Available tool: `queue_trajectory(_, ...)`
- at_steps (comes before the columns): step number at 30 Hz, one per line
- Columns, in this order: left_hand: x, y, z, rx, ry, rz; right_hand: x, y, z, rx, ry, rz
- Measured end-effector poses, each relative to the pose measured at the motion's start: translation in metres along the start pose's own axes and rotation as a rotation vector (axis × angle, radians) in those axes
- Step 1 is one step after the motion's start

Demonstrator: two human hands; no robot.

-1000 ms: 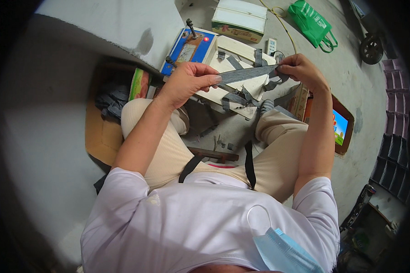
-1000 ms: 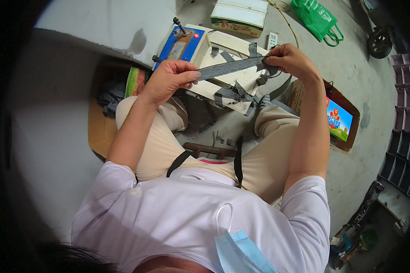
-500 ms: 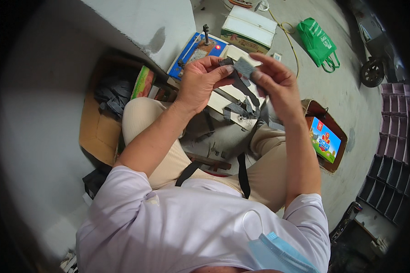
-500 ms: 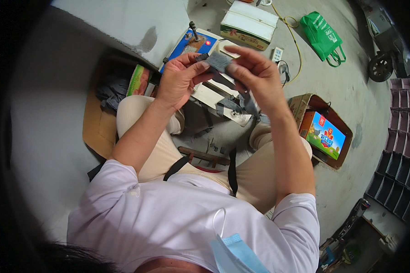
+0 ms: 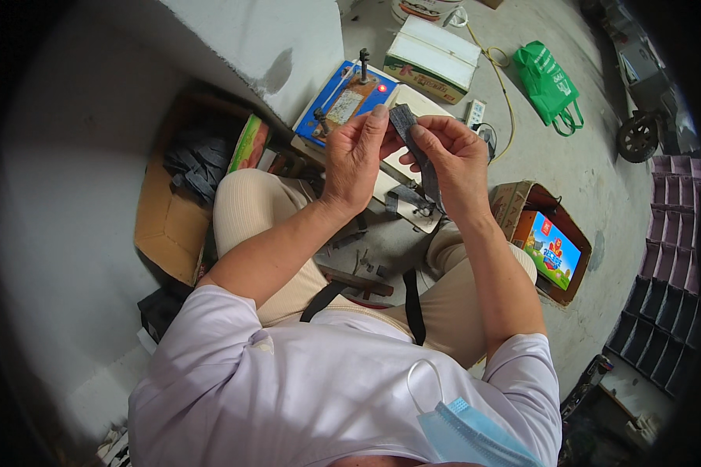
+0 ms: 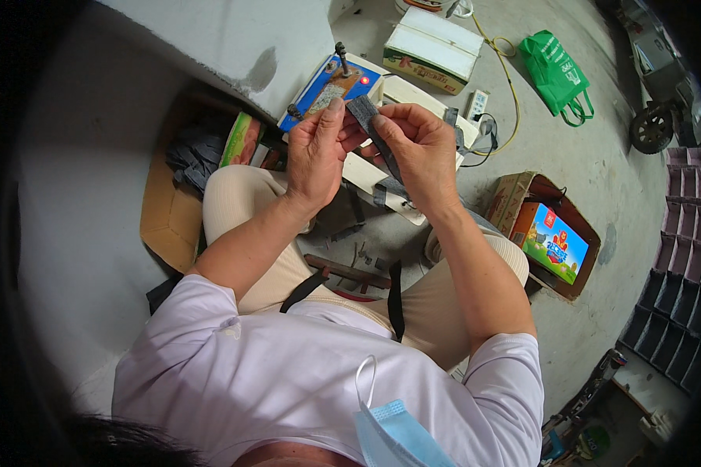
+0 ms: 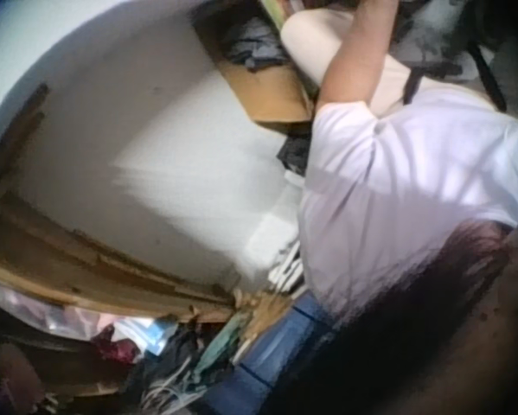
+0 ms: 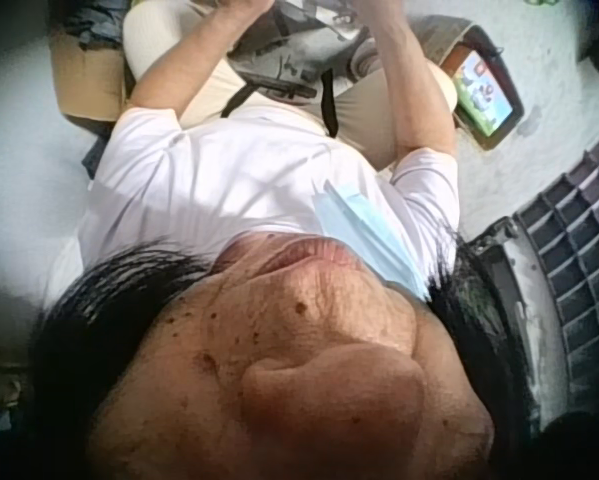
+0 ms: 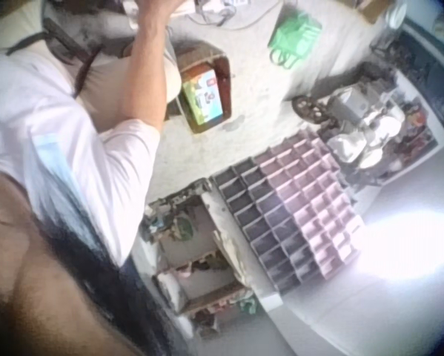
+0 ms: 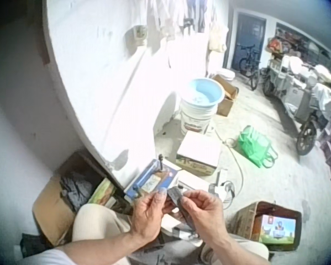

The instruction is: The person assembles grey plastic parts together, inserting small components and using a measuring tool to check dimensions.

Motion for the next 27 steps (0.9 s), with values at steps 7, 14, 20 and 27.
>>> queue_trajectory(7, -0.003, -0.003, 0.001, -0.041, 0.112, -0.207, 0.001, 0.003, -0.004, 0.007, -0.095, 0.058)
queue_trajectory(14, -0.052, 0.004, 0.003, 0.103, 0.267, -0.452, 0.012, 0.016, 0.004, 0.303, 0.038, 0.193)
queue_trajectory(20, -0.073, -0.042, -0.036, -0.275, 0.224, -0.092, 0.021, 0.014, -0.003, 0.205, 0.029, 0.364)
queue_trajectory(27, -0.036, -0.115, -0.078, -0.460, -0.149, 0.066, 0.027, 0.018, -0.026, 0.118, 0.058, 0.438)
Point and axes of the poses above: each hand's wrist, its own z-axis away from the middle knuckle, its own y-axis out of the palm, x = y × z, the point moved 4 cm from there along -z, towards the middle knuckle, and after that the axes turned 6 degrees about y, right-handed, at the moved point
